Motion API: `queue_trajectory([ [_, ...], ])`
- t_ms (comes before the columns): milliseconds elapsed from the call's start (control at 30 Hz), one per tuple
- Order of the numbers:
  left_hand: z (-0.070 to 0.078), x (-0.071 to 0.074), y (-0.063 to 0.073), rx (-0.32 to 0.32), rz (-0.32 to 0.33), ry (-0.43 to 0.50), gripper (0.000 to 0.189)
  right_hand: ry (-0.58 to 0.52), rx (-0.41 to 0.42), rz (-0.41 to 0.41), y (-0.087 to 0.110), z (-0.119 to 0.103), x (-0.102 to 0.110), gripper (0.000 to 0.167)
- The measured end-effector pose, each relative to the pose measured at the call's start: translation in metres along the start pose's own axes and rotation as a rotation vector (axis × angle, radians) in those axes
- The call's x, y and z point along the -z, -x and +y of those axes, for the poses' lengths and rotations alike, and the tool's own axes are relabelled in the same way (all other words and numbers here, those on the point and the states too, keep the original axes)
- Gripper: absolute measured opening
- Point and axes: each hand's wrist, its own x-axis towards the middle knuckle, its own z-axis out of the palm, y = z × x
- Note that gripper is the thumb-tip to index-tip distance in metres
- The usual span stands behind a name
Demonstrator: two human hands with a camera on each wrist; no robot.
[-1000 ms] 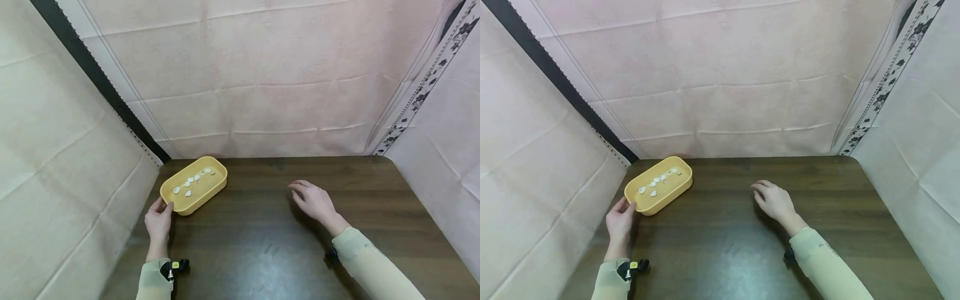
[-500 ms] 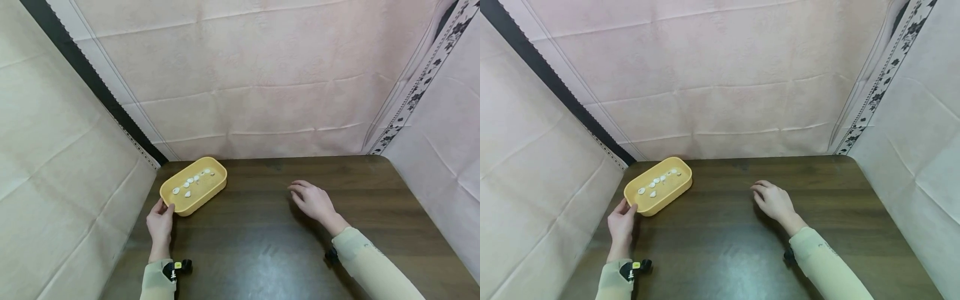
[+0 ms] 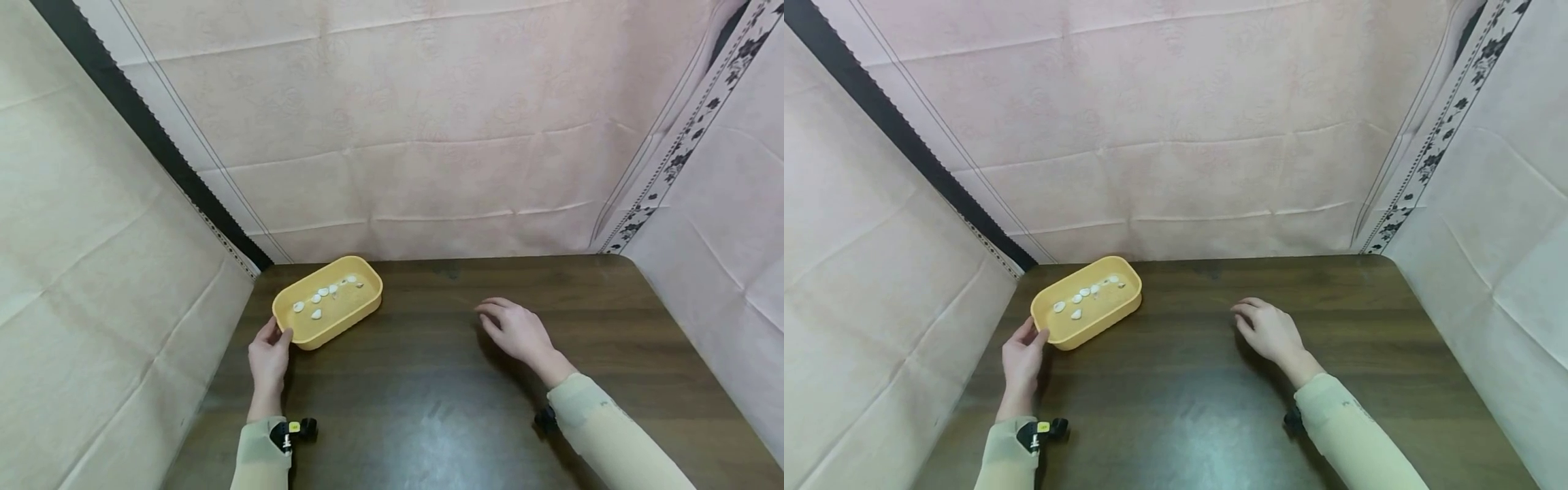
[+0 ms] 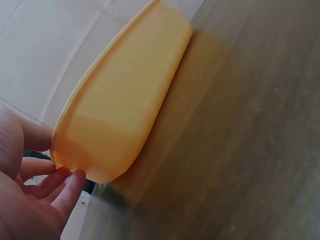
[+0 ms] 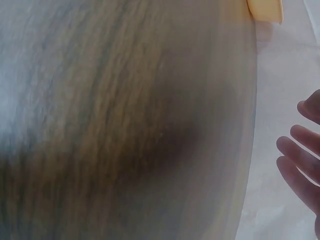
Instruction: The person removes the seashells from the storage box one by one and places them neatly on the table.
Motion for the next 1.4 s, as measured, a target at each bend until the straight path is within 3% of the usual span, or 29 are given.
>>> queue_trajectory([
  [200, 0.003, -0.005, -0.002, 0.017, -0.088, 0.011, 0.059, -0.017, -0.006, -0.018, 0.0, 0.0, -0.002, 0.026],
  [500, 0.006, -0.018, -0.005, 0.021, -0.308, 0.073, 0.075, -0.033, 0.003, -0.01, -0.006, -0.005, -0.002, 0.026],
  [1000, 0.006, -0.039, -0.013, -0.026, -0.441, 0.117, 0.069, -0.141, -0.003, -0.015, -0.019, -0.026, -0.006, 0.025],
  [1400, 0.004, -0.053, -0.013, -0.036, -0.431, 0.19, 0.058, -0.369, 0.004, 0.018, -0.036, -0.044, -0.014, 0.023],
])
